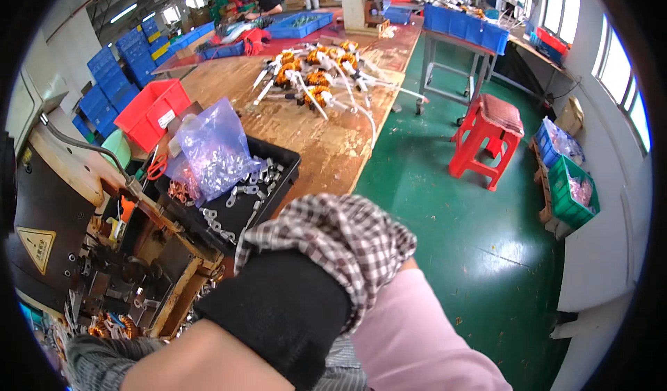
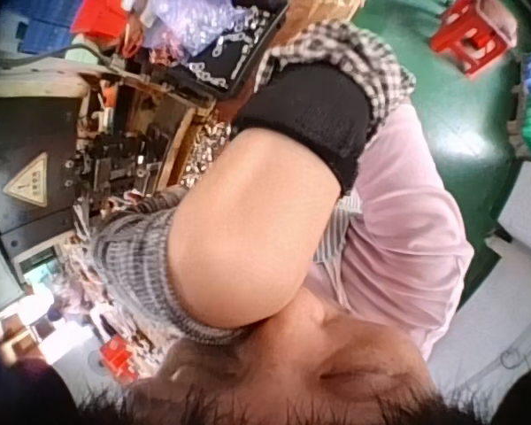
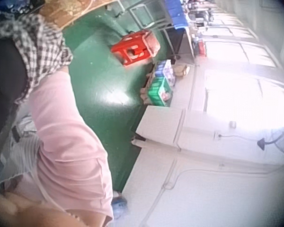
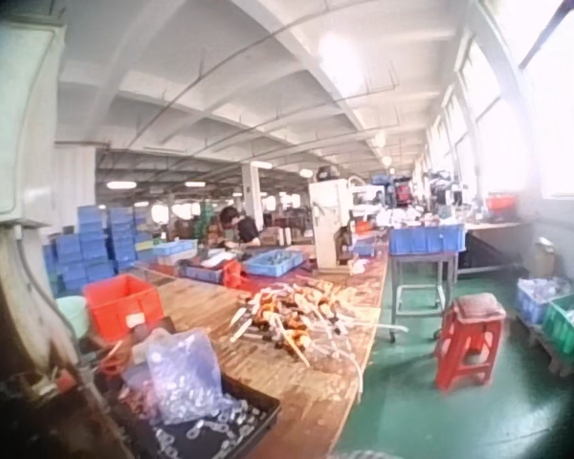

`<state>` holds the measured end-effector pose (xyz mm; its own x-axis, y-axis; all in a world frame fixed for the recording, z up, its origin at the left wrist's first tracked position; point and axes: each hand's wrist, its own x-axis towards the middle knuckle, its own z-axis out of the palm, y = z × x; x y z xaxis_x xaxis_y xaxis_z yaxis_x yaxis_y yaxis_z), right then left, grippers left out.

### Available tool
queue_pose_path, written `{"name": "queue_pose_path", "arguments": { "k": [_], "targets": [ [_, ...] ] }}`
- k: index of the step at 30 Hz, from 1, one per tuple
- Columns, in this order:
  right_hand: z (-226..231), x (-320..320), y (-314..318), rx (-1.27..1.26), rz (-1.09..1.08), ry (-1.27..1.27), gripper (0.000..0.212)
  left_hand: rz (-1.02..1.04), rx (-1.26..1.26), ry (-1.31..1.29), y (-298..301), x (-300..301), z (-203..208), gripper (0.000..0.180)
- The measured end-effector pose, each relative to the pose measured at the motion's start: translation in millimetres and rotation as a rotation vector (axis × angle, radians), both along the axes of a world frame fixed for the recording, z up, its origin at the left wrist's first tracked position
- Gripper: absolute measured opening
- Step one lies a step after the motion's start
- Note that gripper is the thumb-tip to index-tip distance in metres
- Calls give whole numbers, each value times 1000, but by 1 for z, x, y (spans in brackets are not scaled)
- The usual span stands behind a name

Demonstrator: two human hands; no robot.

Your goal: Assembling copper coils with plastic housings and crimping metal terminals onto wires using a press machine.

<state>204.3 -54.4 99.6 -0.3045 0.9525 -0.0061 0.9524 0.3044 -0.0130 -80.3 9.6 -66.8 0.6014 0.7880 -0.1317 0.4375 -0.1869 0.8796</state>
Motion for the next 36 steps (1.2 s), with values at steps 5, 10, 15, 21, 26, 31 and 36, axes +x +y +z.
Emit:
{"name": "queue_pose_path", "arguments": {
  "k": [5,10,15,21,26,31,36],
  "targets": [
    [-45,-41,-2,48,-94,-69,8,-122,-28,-114,9,35,-28,24],
    [-68,-64,5,75,-158,-73,9,-215,-75,-164,12,46,-45,27],
    [-70,-65,-3,112,-141,-3,11,-222,-109,-147,16,33,-61,31],
    [-100,-88,-9,159,-209,24,13,-325,-150,-178,24,61,-81,36],
    [-92,-59,-26,208,-252,40,15,-400,-172,-212,27,86,-84,40],
    [-105,-70,-30,221,-162,90,17,-335,-207,-243,29,75,-85,44],
    [-68,-29,-26,246,341,216,19,136,-126,-288,-3,-30,-47,48]
  ]
}}
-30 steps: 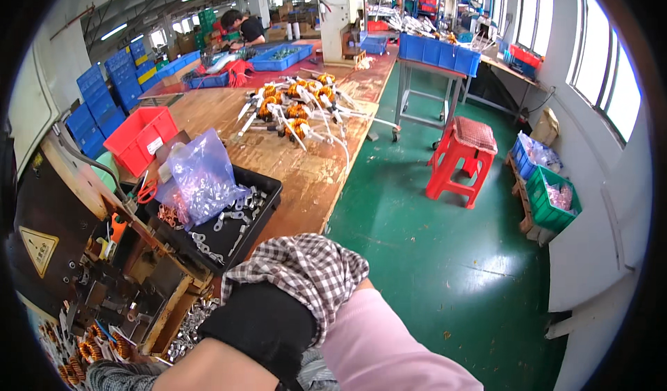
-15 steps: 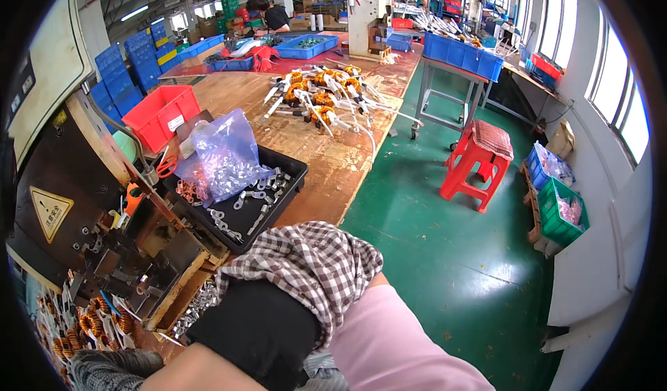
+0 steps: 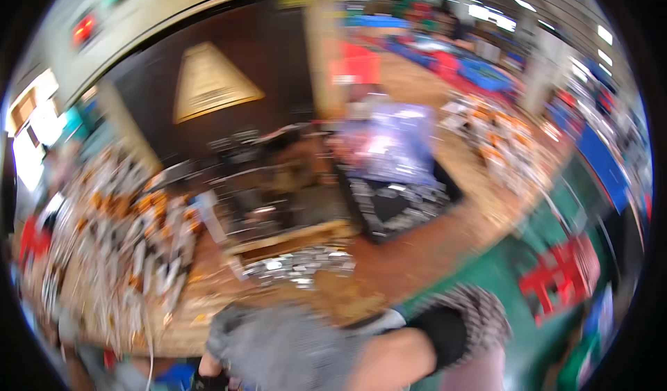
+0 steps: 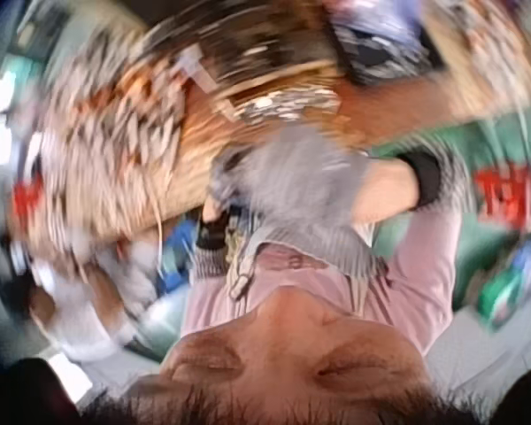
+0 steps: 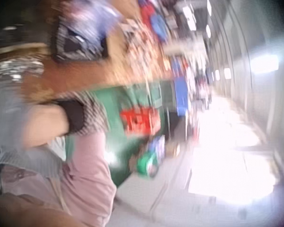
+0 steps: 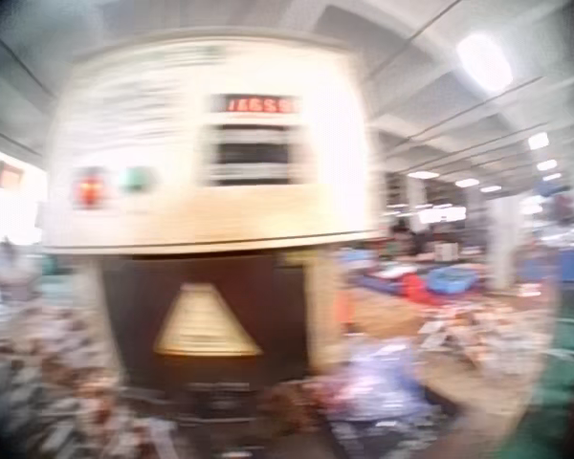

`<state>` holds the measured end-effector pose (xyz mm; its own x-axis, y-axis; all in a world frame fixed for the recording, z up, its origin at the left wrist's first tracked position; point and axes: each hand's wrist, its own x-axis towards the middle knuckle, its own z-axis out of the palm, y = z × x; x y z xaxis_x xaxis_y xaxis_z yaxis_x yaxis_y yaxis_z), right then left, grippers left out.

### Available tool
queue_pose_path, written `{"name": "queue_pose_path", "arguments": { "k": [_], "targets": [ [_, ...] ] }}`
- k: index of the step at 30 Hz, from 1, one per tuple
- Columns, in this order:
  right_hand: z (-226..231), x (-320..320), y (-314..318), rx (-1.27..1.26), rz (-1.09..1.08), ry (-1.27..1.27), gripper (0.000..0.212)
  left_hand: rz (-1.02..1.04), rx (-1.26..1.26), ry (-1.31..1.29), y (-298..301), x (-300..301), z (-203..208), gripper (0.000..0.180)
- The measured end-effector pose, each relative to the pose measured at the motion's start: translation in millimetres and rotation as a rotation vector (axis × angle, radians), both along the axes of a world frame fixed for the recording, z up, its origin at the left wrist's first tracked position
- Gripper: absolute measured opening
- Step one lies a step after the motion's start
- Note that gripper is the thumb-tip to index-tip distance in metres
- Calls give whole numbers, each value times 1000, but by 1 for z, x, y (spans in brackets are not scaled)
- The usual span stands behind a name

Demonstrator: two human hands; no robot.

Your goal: Assembling copper coils with plastic housings and crimping metal terminals onto wires using a press machine.

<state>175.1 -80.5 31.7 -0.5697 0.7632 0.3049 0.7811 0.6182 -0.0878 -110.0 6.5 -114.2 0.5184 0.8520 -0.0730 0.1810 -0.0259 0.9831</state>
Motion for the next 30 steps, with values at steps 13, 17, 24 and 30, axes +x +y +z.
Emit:
{"name": "queue_pose_path", "arguments": {
  "k": [13,17,24,30],
  "targets": [
    [-134,52,33,-736,-603,1083,20,547,585,486,90,-103,146,30],
    [-152,48,35,-485,-555,1058,23,588,740,1144,188,-95,140,49],
    [-142,39,36,-255,-556,923,23,666,640,1451,255,-68,90,55],
    [-140,25,42,-253,-447,1074,33,811,613,473,302,-224,48,55]
  ]
}}
